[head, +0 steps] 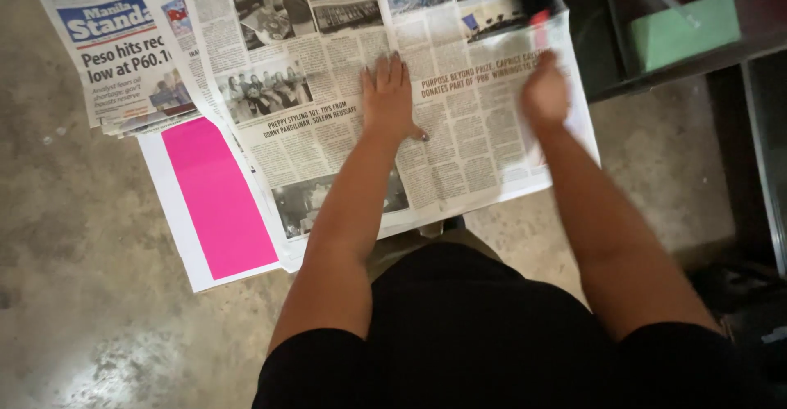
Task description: The person uses a feather duster to sweep dust off the pages of a newspaper laid out on a table. They repeatedly turn the pages to clean both sides and then fold the newspaper.
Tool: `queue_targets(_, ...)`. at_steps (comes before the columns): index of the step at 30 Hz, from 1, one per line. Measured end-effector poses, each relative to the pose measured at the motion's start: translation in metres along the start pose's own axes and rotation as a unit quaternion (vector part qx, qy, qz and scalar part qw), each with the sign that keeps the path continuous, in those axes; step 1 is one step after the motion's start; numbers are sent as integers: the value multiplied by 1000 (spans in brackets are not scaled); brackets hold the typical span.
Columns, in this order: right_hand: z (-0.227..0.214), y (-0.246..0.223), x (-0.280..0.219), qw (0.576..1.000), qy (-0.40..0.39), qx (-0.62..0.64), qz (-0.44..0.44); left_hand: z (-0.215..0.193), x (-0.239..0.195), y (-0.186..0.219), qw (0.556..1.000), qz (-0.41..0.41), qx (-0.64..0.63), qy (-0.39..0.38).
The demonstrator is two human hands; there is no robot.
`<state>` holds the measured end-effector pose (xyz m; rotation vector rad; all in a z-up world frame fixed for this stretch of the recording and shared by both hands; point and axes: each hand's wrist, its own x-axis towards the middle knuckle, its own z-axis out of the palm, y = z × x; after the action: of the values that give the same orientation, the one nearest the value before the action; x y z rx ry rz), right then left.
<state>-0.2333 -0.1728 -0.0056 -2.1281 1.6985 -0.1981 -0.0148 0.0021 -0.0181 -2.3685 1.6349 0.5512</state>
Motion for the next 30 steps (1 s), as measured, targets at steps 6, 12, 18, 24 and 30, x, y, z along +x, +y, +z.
queue_targets(6,34,-38,-26,979,-108,-33,-172,32,-39,24,997,-11,-38,67)
queue_targets(12,82,-4,54,982,-30,-86,-165,77,-105,60,976,23,-155,150)
queue_targets(18,49,-19,-145,876,-129,426,-187,105,-126,91,758,-60,-610,223)
queue_targets(24,-7,0,-238,877,-343,89,-323,156,-127,102,698,-214,-656,191)
queue_targets(30,44,46,-182,837,-212,-49,-502,128,-212,102,799,-303,-474,213)
